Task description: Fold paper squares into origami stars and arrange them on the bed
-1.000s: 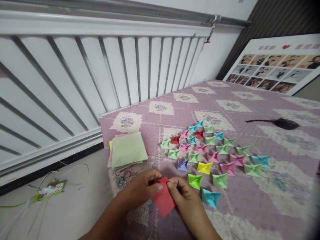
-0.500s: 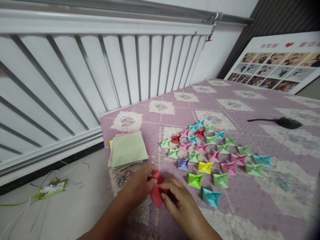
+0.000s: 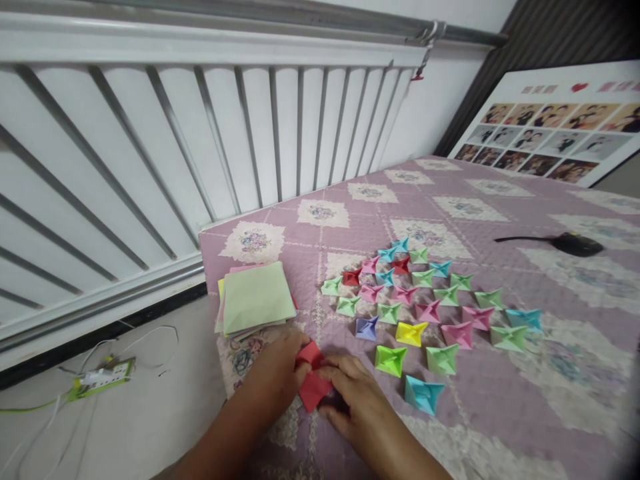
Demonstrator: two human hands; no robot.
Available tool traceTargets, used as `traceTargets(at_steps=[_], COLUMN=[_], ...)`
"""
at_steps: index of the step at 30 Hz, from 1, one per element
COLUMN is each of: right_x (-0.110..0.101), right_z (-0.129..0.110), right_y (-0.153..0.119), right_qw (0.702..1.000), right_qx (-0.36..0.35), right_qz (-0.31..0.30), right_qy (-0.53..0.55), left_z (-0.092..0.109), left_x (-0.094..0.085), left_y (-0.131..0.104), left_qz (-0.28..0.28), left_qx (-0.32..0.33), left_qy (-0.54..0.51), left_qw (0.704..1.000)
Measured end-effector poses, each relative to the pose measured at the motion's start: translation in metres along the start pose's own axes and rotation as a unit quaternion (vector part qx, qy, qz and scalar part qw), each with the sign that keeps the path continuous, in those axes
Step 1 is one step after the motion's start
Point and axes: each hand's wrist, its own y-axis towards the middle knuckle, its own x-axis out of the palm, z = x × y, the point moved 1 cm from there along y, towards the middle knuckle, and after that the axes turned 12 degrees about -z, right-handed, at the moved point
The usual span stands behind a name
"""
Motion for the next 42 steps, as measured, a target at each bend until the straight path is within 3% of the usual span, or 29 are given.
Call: traceTargets(at_steps=[6,10,18,22,30,42], right_x=[0.001,0.002,0.002,0.000,0.002,0.004], right_z=[0.002,0.004,0.008,0.005,0.006,0.005], right_y=[0.002,0.003,0.005,0.004,0.005,0.008], right_qw=[1.000,1.000,0.999,0.999,0.997,0.986], right_qx=[-0.012,-0.023,-0.035,-0.038,-0.049,0.056], right_qz=[0.014,0.014,0.017,0.011,0.041,0.099], right_qy=[-0.013,-0.016,-0.032,-0.025,-0.034,-0.121], left_z=[-0.001,-0.003,-0.017,-0.018,-0.019,-0.007], left_x=[-0.001,-0.005,-0.010,-0.016,-0.009,-0.012], left_y=[-0.010,-0.014,-0.025,-0.031,-0.024,-0.019], left_qz=[0.005,-0.013,-0.043,-0.073,-0.048,0.004], left_qx=[-0.051,0.006,0.122,0.137,0.083,-0.045], left_qy=[0.106,0.115,0.026,0.016,0.016,0.076], left_qw=[0.993,0.993,0.991,0.988,0.995,0.996])
